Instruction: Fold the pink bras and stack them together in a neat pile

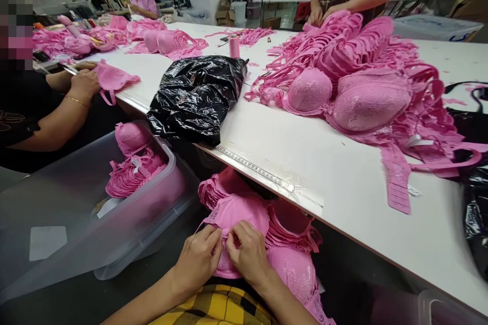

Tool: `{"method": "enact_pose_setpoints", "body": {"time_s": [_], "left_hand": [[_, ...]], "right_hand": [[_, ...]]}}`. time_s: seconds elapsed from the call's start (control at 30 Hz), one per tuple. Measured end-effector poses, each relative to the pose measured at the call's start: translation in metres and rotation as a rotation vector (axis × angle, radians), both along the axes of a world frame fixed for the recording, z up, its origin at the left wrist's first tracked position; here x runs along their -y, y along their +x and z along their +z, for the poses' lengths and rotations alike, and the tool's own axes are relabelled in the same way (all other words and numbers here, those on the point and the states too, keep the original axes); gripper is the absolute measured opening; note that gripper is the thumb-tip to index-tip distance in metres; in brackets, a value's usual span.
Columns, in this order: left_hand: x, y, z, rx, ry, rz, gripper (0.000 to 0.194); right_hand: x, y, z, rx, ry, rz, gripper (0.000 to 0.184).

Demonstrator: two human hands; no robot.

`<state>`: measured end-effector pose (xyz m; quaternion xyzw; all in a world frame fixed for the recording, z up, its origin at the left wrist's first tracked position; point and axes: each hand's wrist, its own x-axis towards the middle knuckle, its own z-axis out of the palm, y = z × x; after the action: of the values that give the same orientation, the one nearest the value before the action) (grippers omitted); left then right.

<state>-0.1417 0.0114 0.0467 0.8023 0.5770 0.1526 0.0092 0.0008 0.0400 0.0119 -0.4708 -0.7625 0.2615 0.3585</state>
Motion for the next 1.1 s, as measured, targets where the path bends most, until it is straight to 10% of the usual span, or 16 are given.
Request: {"method": "enact_pose_setpoints", "body": {"time_s": [0.37,0.6,0.9,1.1], "left_hand": [[0.002,0.005,-0.008,-0.081,0.023,-0.153,0.021],[-0.012,0.006,-0.006,0.449,0.050,0.036,0.015],[-0.015,0.014,-0.018,0.640,0.034,0.138,0.012],[-0.015,0.012,-0.016,0.658,0.058,0.137,0.009]], "right_hand": [[0.007,0.002,-0.007,-0.138,-0.184,-0.005,0.017],[-0.001,0.000,0.002,-0.200,-0.215,-0.022,0.019],[0.014,0.013,0.007,-0.187,-0.303,-0.073,0.024],[0.040,0.025,0.007,-0.226,-0.839,-0.160,0.043]]}}
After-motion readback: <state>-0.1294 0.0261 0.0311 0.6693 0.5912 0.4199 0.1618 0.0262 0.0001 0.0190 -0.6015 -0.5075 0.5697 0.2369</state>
